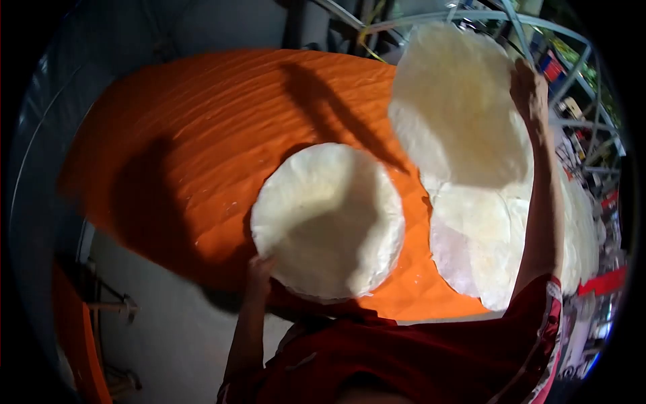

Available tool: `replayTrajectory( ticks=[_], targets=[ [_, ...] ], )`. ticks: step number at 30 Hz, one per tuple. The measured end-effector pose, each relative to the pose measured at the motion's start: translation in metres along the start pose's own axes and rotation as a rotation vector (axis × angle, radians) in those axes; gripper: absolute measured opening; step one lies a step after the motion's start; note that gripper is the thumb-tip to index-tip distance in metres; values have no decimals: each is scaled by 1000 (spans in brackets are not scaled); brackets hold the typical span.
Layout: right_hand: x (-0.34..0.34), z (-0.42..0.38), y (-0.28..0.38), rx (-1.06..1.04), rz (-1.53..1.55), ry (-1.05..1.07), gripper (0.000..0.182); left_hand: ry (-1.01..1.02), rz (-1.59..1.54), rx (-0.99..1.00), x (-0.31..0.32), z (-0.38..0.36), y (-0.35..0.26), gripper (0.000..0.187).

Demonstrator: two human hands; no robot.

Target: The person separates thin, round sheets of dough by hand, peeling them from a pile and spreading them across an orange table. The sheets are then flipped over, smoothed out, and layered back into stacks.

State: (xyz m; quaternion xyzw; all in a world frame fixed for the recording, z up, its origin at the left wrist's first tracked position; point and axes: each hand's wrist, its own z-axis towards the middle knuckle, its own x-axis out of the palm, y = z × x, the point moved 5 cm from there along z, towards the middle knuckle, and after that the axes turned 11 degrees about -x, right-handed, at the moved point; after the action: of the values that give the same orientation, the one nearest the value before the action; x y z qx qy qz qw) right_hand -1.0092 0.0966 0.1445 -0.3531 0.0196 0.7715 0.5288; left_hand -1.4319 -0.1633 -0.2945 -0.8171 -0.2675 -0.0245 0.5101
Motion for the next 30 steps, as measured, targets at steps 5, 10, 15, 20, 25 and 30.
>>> replayTrajectory(
  ticks=[5, 10, 15, 20, 25, 30],
  targets=[
    [-75, -22, 60, -286, 14, 118, 17, -53, 30, -15, -6, 9, -42, 28],
    [-96, -176, 133, -56, 248, 505, 14, 193, -55, -35, 0, 3, -78, 33],
    [-67, -379, 218, 123, 718, 1413, 37, 341, -114, -85, 29, -17, -95, 42],
    [-10, -244, 243, 131, 889, 766, 68, 483, -86, -52, 77, -13, -104, 42],
    [43, -143, 343, 326, 1469, 483, 71, 609, -61, -50, 114, -25, -119, 43],
    [84, -149, 380, 718, 1965, 560, 56, 541, -76, -70, 103, -16, -109, 32]
  ],
)
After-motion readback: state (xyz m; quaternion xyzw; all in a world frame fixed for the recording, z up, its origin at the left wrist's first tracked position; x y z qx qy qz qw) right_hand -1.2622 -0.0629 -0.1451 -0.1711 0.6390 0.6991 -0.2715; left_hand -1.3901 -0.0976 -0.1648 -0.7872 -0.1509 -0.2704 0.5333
